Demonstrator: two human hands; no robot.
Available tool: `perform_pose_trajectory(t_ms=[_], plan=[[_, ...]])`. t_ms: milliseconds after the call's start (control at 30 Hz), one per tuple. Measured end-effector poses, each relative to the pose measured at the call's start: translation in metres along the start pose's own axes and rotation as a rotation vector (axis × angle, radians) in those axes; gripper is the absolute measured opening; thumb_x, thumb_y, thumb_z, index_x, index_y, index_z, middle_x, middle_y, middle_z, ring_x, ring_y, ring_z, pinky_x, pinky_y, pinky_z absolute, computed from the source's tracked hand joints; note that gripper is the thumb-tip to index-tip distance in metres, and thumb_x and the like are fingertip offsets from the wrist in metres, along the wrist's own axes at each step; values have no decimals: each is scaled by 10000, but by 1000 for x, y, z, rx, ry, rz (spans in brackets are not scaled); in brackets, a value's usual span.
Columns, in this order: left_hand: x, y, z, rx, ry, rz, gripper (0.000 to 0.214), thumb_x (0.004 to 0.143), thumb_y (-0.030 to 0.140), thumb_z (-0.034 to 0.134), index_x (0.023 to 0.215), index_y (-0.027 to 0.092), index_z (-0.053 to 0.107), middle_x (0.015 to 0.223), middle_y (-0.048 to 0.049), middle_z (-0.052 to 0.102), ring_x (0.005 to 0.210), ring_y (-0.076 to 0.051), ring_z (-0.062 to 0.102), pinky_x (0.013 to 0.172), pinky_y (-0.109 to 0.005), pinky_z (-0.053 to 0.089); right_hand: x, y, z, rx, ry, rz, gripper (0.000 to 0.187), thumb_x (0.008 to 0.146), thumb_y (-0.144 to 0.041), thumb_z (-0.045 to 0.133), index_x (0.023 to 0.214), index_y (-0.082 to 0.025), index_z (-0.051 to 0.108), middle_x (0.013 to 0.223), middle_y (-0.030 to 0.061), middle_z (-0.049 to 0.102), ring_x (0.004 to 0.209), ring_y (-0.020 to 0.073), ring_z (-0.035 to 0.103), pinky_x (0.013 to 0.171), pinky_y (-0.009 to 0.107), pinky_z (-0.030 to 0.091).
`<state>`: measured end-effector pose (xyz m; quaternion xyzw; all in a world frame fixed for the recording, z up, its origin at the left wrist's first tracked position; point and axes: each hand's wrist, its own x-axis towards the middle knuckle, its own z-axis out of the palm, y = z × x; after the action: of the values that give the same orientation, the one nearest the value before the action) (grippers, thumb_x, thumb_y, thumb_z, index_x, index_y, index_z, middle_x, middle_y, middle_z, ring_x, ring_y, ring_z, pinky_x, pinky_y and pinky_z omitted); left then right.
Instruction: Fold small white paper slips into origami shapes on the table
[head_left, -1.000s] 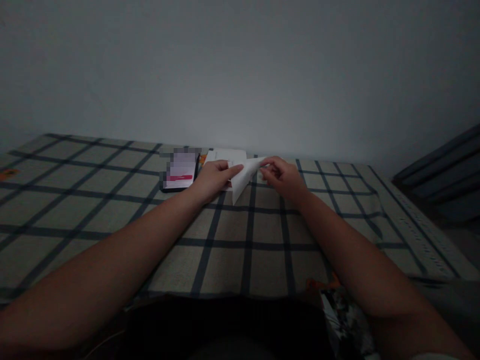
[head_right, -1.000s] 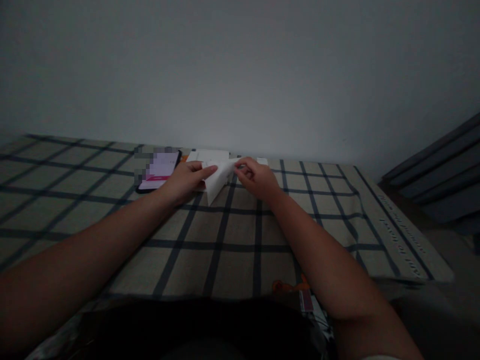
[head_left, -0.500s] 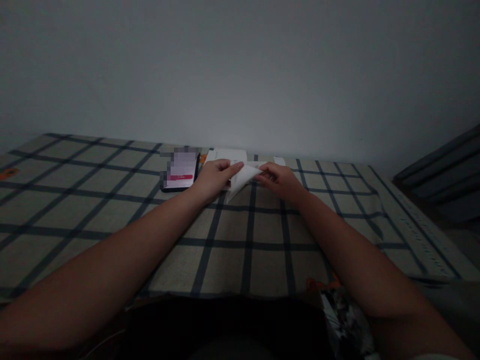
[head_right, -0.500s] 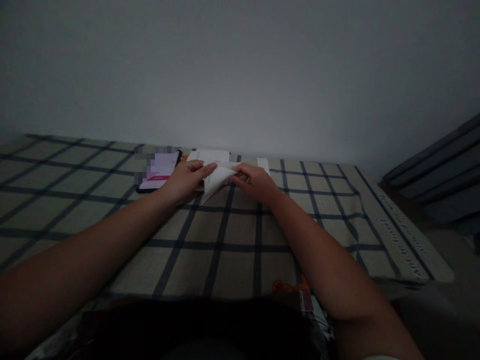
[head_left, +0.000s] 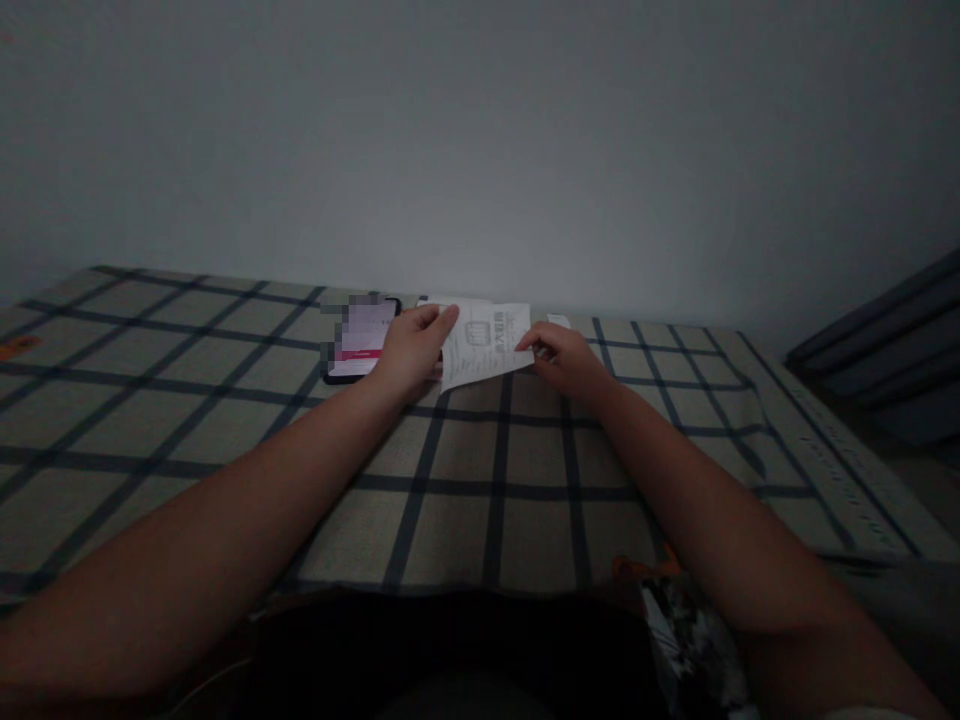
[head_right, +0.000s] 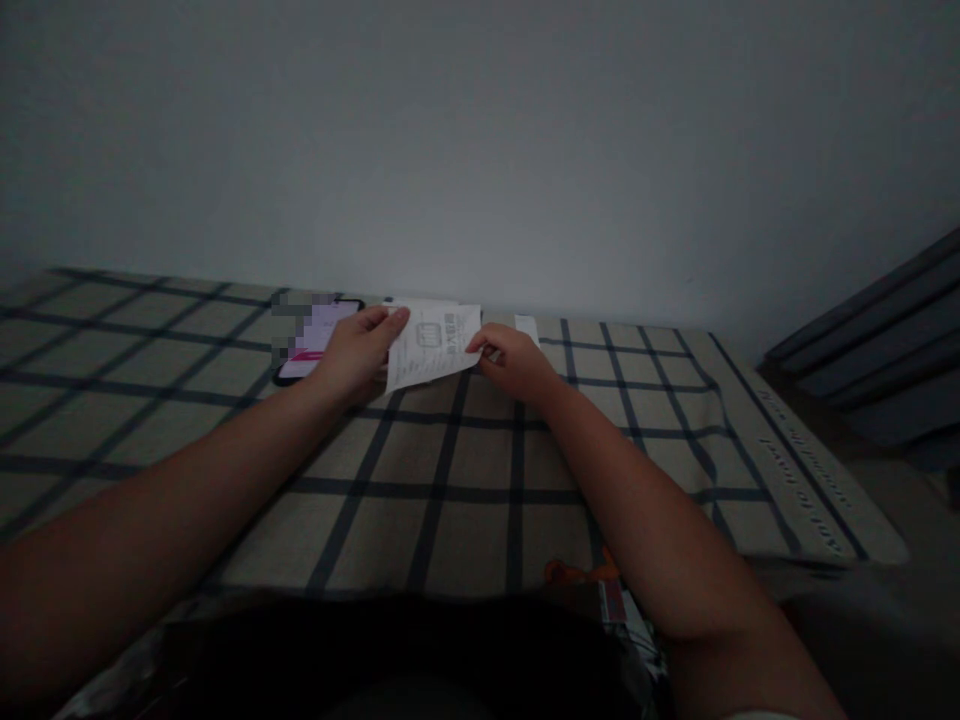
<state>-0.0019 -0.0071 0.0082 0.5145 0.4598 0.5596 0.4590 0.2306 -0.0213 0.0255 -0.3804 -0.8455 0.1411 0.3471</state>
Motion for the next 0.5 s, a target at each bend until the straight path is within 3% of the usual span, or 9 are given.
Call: perform_pose_trajectory(t_ms=[133, 233, 367, 500], plan=[[-1, 5, 2, -106, -26, -30, 277, 788, 406, 682, 922, 166, 657, 828, -55, 696, 659, -170, 655, 573, -281, 514, 0, 5, 1, 4, 37, 18, 249, 704, -63, 520, 891, -198, 615, 864, 20, 651, 747, 141, 560, 677, 276, 432], [2, 5, 2, -161, -1, -22, 259, 780, 332, 684, 980, 169, 654, 825, -42, 687, 663, -152, 652, 594, -265, 515, -1, 7, 4, 62, 12, 12, 193, 785, -181, 611, 977, -204, 609, 992, 41, 657, 775, 141, 588, 691, 285, 467], [6, 4, 3, -192, 43, -47, 192, 791, 250, 661, 961, 161, 644, 766, -25, 663, 609, -124, 624, 552, -227, 491, -3, 4, 7, 122, -30, -7, 386, 785, -378, 721, 1112, -218, 592, 1171, 89, 611, 891, 174, 620, 700, 300, 509], [1, 11, 7, -222, 68, -81, 105, 837, 208, 612, 929, 158, 609, 791, -22, 669, 603, -95, 609, 588, -212, 513, -1, 3, 6, 76, 16, 1, 403, 754, -400, 765, 1083, -228, 609, 1164, 93, 622, 1075, 234, 585, 875, 381, 496]])
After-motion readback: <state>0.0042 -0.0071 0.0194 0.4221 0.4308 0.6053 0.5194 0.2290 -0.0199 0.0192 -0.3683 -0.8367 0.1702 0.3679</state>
